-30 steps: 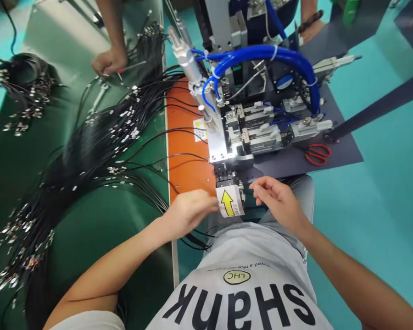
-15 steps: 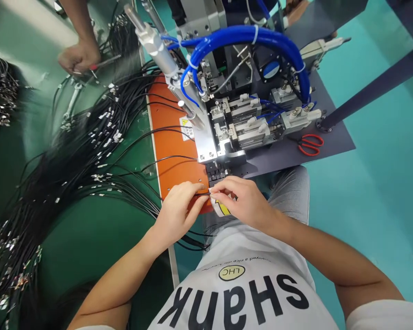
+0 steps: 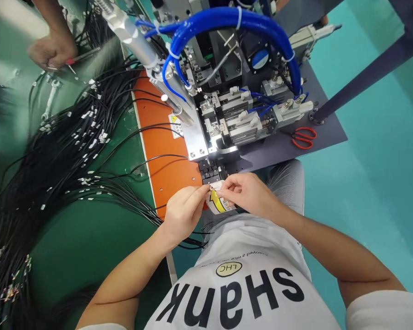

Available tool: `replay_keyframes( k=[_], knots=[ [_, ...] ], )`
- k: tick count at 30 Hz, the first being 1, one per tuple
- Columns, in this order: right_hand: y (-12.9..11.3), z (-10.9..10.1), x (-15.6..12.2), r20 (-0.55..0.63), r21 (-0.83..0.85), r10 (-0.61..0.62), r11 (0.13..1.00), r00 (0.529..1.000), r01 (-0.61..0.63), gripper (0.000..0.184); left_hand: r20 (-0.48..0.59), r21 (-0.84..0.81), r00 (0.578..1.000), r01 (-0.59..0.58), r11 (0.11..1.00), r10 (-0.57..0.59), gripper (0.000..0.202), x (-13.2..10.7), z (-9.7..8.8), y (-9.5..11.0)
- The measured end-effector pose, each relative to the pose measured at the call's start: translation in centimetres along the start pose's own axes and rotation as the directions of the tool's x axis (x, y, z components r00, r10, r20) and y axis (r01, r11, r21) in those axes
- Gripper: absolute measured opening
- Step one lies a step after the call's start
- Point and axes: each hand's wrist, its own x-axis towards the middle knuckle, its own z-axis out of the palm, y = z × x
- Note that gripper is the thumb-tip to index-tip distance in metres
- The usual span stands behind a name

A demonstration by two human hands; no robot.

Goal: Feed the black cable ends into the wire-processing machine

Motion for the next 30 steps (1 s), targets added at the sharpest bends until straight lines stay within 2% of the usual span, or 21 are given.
replay_keyframes(
  k=[4, 8, 11, 15, 18, 22, 30],
  knots=[
    [-0.1, -1.2, -0.4, -0.062, 0.052, -0.037, 0.998, 0.997, 0.040, 0.022, 0.053, -0.269, 0.977, 0.212, 0.940, -0.205, 0.020, 0.4, -1.2, 0.4],
    [-0.9, -0.9, 0.3, 0.015, 0.196, -0.069, 0.978, 0.997, 0.065, 0.023, 0.087, -0.394, 0.965, 0.261, 0.881, -0.247, 0.019, 0.9, -1.7, 1.1],
    [-1.3, -0.6, 1.1, 0.080, 0.280, -0.085, 0.958, 0.993, 0.059, 0.020, 0.081, -0.419, 0.965, 0.261, 0.870, -0.250, 0.020, 0.9, -1.6, 1.3],
    [-1.1, -0.4, 1.6, 0.103, 0.316, -0.089, 0.947, 0.991, 0.052, 0.022, 0.062, -0.426, 0.965, 0.258, 0.867, -0.256, 0.019, 0.8, -1.5, 1.4],
    [-0.5, 0.5, 1.6, 0.065, 0.302, -0.080, 0.952, 0.995, 0.057, 0.023, 0.053, -0.433, 0.953, 0.291, 0.853, -0.297, 0.017, 0.7, -1.3, 1.4],
    [0.2, 1.8, 1.4, -0.024, 0.251, -0.129, 0.959, 0.991, 0.131, 0.025, 0.015, -0.411, 0.943, 0.309, 0.858, -0.332, 0.015, 0.7, -1.0, 1.4],
    [-0.2, 0.7, 1.4, -0.009, 0.210, -0.179, 0.962, 0.984, 0.177, 0.020, 0.026, -0.408, 0.946, 0.306, 0.860, -0.324, 0.016, 0.5, -0.8, 1.3]
  ],
)
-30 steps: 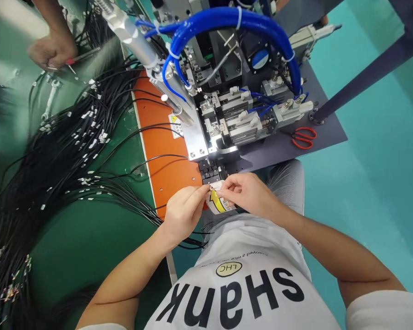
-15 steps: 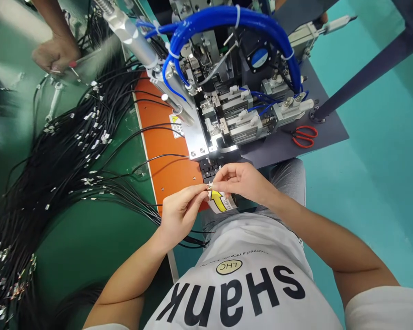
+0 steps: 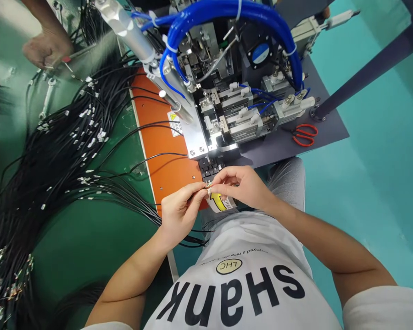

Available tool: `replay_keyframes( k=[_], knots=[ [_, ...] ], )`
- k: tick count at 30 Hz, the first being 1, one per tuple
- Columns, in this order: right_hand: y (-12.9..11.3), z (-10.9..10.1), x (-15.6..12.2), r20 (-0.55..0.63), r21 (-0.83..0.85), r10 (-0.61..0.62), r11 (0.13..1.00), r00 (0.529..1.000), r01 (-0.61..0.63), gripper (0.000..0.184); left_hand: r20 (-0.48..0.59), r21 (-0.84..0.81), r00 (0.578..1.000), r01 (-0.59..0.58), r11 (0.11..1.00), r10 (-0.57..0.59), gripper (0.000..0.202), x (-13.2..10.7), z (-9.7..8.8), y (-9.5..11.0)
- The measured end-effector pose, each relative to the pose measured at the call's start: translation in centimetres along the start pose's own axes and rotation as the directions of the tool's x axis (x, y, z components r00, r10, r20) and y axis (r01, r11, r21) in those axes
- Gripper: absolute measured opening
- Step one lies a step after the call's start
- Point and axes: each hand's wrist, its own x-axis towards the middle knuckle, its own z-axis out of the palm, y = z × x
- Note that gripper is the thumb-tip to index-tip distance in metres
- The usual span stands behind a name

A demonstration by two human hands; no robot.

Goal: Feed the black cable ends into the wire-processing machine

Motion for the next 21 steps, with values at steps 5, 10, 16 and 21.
replay_keyframes(
  k=[5, 10, 16, 21],
  knots=[
    [0.3, 0.8, 0.0, -0.083, -0.006, -0.016, 1.000, 0.996, 0.015, 0.022, 0.000, -0.127, 0.998, 0.063, 0.990, -0.064, 0.018, 0.0, 0.3, 0.1],
    [0.3, 1.4, -0.4, -0.123, -0.015, 0.001, 1.000, 0.992, -0.003, 0.021, 0.040, -0.313, 0.985, 0.171, 0.934, -0.167, 0.017, 0.8, 0.1, 0.6],
    [-0.2, 1.3, -0.8, -0.194, -0.149, -0.040, 0.989, 0.980, 0.011, 0.023, 0.099, -0.445, 0.950, 0.307, 0.841, -0.295, 0.012, 1.5, 0.0, 1.0],
    [-0.4, 1.6, -0.9, -0.202, -0.160, -0.051, 0.987, 0.978, 0.018, 0.022, 0.121, -0.575, 0.923, 0.365, 0.733, -0.365, 0.007, 1.7, 0.5, 0.9]
  ],
)
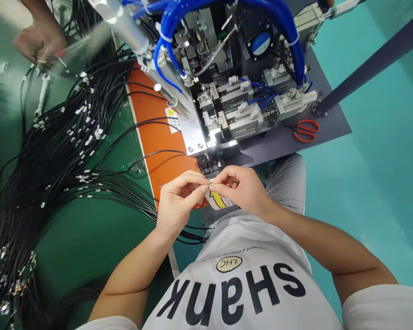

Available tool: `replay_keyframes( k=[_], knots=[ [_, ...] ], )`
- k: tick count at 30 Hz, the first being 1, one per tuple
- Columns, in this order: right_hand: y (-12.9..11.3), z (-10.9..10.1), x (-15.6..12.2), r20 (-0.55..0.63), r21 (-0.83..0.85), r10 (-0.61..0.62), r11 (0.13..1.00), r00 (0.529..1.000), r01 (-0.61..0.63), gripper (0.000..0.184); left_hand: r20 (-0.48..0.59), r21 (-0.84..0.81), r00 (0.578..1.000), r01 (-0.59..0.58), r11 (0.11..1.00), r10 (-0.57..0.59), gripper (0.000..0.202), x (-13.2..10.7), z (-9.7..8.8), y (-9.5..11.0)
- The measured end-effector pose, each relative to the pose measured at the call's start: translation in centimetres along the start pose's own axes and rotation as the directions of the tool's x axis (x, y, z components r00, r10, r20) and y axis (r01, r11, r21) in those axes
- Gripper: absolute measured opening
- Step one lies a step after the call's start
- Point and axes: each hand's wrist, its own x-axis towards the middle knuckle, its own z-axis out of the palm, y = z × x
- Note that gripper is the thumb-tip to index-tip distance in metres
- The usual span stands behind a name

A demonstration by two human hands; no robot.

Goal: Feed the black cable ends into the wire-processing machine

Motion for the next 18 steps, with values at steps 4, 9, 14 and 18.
replay_keyframes(
  k=[4, 9, 14, 18],
  knots=[
    [0.19, 0.25, 0.13, 0.010, 0.032, 0.002, 0.999, 1.000, -0.003, 0.020, -0.030, -0.099, 0.998, 0.055, 0.994, -0.058, 0.007, 0.04, 0.32, -0.34],
    [0.33, 0.53, 0.31, 0.012, 0.050, 0.004, 0.999, 1.000, -0.004, 0.019, -0.054, -0.128, 0.994, 0.091, 0.988, -0.098, 0.013, 0.06, 0.45, -0.47],
    [0.36, 0.61, 0.31, 0.002, 0.031, -0.011, 0.999, 1.000, 0.011, 0.018, -0.053, -0.177, 0.991, 0.115, 0.978, -0.126, 0.011, 0.16, 0.36, -0.80],
    [0.62, 0.71, 0.37, -0.001, 0.021, -0.016, 1.000, 1.000, 0.016, 0.016, -0.058, -0.226, 0.989, 0.120, 0.967, -0.136, 0.010, 0.15, 0.43, -0.90]
  ],
)
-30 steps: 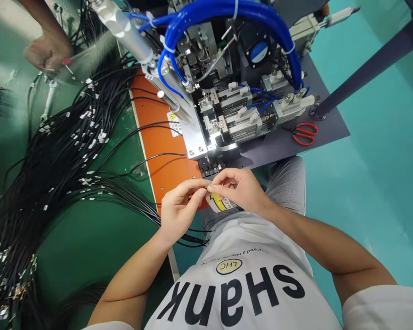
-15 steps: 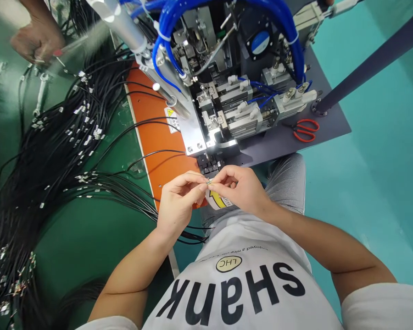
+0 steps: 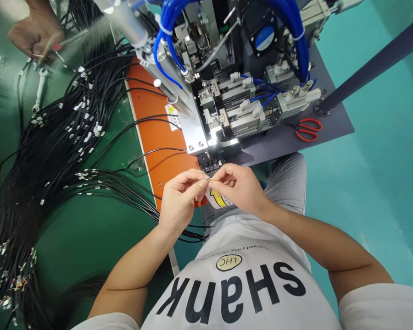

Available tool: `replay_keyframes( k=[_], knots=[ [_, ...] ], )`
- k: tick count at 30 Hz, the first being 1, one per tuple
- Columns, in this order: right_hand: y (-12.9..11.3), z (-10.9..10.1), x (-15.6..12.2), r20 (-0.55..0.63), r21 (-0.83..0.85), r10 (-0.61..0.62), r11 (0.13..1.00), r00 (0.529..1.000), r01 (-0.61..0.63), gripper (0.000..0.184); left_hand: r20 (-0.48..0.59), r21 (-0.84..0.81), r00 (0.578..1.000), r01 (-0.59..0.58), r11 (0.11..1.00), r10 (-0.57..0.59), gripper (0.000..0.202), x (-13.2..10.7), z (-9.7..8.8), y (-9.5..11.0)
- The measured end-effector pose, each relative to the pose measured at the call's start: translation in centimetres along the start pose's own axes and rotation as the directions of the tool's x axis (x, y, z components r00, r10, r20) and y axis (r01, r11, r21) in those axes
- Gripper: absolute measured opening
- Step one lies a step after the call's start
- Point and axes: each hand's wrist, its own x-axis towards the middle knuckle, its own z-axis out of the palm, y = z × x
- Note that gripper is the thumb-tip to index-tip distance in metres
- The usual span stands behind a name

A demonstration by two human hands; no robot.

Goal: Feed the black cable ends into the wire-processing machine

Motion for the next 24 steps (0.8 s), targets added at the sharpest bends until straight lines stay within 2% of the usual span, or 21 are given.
replay_keyframes(
  k=[9, 12, 18, 24],
  knots=[
    [-0.1, 0.1, -0.1, -0.039, -0.135, -0.128, 0.983, 0.991, 0.121, 0.007, -0.037, 0.034, 0.994, 0.102, 0.994, -0.101, 0.018, -0.1, 0.0, 0.2],
    [-0.6, -0.4, -0.2, -0.019, -0.160, -0.133, 0.979, 0.991, 0.128, 0.006, -0.043, 0.052, 0.995, 0.092, 0.994, -0.089, 0.020, -0.2, 0.0, 0.1],
    [-0.9, -0.6, -0.4, -0.057, -0.125, -0.101, 0.988, 0.993, 0.093, 0.013, -0.029, 0.093, 0.998, 0.067, 0.993, -0.064, 0.022, -0.2, 0.0, 0.0],
    [-0.7, -0.6, -0.3, -0.070, -0.153, -0.145, 0.979, 0.987, 0.132, 0.003, -0.018, 0.113, 0.998, 0.064, 0.992, -0.062, 0.022, 0.0, -0.1, -0.1]
  ],
)
